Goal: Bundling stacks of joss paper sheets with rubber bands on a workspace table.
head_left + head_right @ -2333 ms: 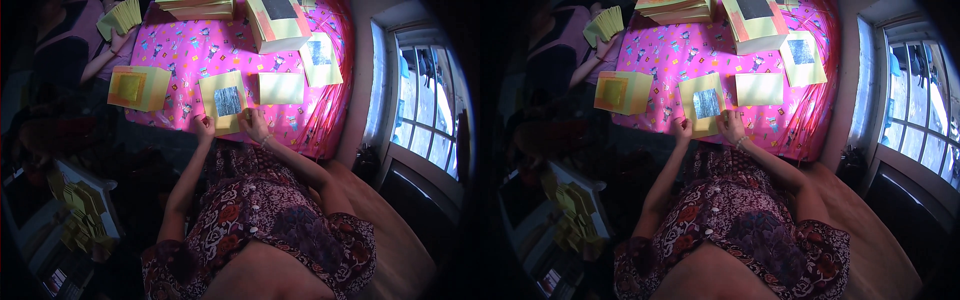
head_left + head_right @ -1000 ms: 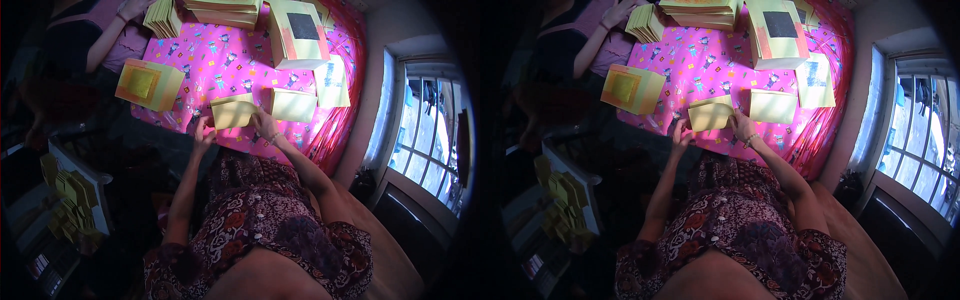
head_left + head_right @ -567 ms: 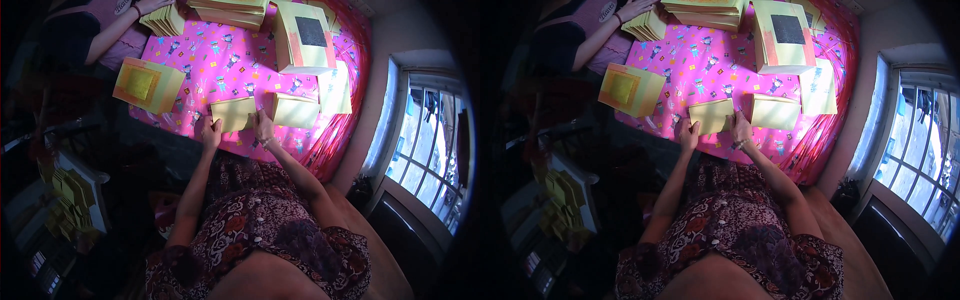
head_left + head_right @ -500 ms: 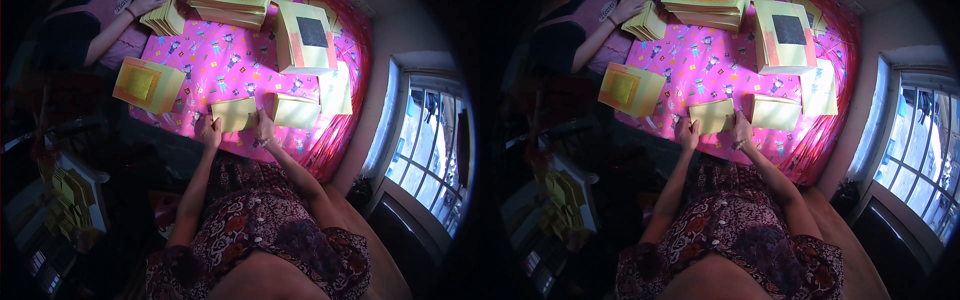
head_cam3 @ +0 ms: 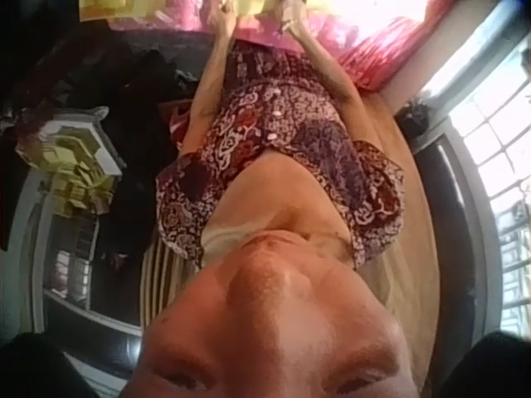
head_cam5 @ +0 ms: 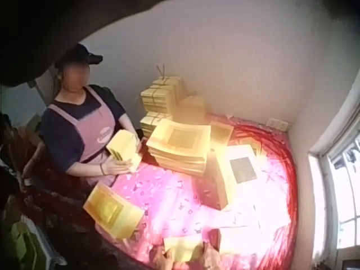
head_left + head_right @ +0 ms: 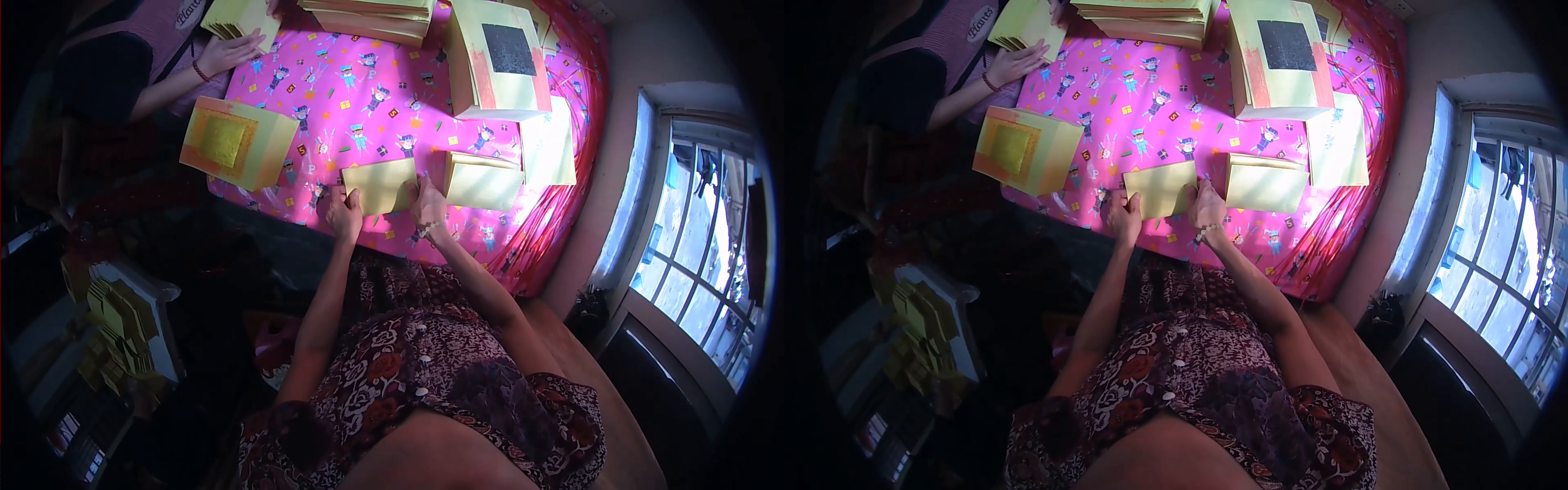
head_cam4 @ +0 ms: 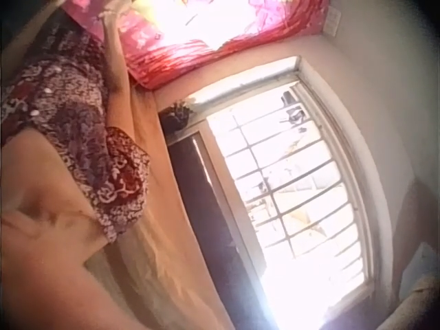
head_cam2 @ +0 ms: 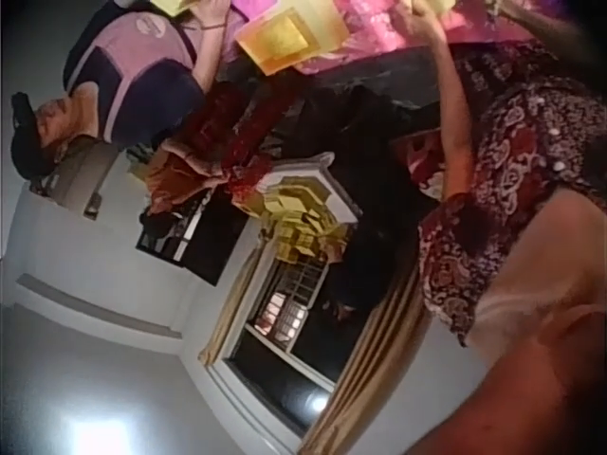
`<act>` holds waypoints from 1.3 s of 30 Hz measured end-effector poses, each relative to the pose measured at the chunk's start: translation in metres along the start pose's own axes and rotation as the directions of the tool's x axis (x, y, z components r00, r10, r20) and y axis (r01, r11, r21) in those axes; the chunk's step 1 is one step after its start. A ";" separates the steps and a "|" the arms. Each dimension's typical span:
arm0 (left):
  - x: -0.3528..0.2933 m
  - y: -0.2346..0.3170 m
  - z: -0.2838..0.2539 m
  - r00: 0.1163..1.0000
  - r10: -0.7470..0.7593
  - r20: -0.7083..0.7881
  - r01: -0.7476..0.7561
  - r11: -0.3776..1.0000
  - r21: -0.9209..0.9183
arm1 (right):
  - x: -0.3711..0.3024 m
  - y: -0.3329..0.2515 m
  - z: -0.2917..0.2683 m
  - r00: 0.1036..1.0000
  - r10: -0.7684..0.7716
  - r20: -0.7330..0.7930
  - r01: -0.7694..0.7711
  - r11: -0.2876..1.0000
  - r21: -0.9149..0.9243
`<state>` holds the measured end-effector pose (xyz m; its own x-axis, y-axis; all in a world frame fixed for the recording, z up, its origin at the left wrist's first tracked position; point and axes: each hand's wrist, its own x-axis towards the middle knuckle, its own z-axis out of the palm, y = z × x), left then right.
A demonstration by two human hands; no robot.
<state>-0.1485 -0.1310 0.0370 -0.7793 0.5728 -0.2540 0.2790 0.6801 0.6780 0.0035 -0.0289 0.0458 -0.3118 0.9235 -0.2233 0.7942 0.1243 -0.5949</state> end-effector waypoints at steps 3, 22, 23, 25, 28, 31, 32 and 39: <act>0.000 0.001 0.002 1.000 0.017 -0.001 -0.017 1.000 -0.013 | 0.001 0.000 0.000 0.999 0.041 0.023 -0.040 0.999 -0.032; 0.010 0.007 0.004 0.959 0.264 0.102 -0.282 0.920 0.273 | 0.009 -0.016 -0.002 0.973 0.190 0.131 -0.169 0.974 -0.151; 0.009 0.014 0.003 0.957 0.269 0.106 -0.288 0.918 0.271 | 0.010 -0.013 0.000 0.976 0.182 0.117 -0.162 0.974 -0.158; 0.005 0.030 0.002 0.939 0.207 0.273 -0.282 0.920 0.272 | 0.011 -0.007 0.003 0.975 0.195 0.104 -0.177 0.971 -0.160; -0.012 0.040 -0.003 0.863 0.443 0.242 -0.501 0.811 0.303 | 0.011 -0.005 0.005 0.977 0.194 0.086 -0.178 0.971 -0.159; -0.015 0.047 -0.001 0.892 0.349 0.287 -0.436 0.830 0.347 | 0.010 -0.004 0.005 0.981 0.172 0.086 -0.158 0.975 -0.157; -0.016 0.046 0.000 0.911 0.309 0.273 -0.394 0.847 0.356 | 0.010 -0.007 0.003 0.982 0.156 0.102 -0.139 0.978 -0.156; -0.022 0.039 0.009 0.933 0.295 0.208 -0.354 0.856 0.376 | -0.020 -0.030 -0.005 0.937 -0.347 0.051 0.343 0.877 -0.337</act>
<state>-0.1156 -0.1127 0.0624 -0.5279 0.8299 -0.1808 0.7262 0.5514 0.4106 -0.0113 -0.0497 0.0717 -0.5941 0.8032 -0.0426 0.7652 0.5481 -0.3376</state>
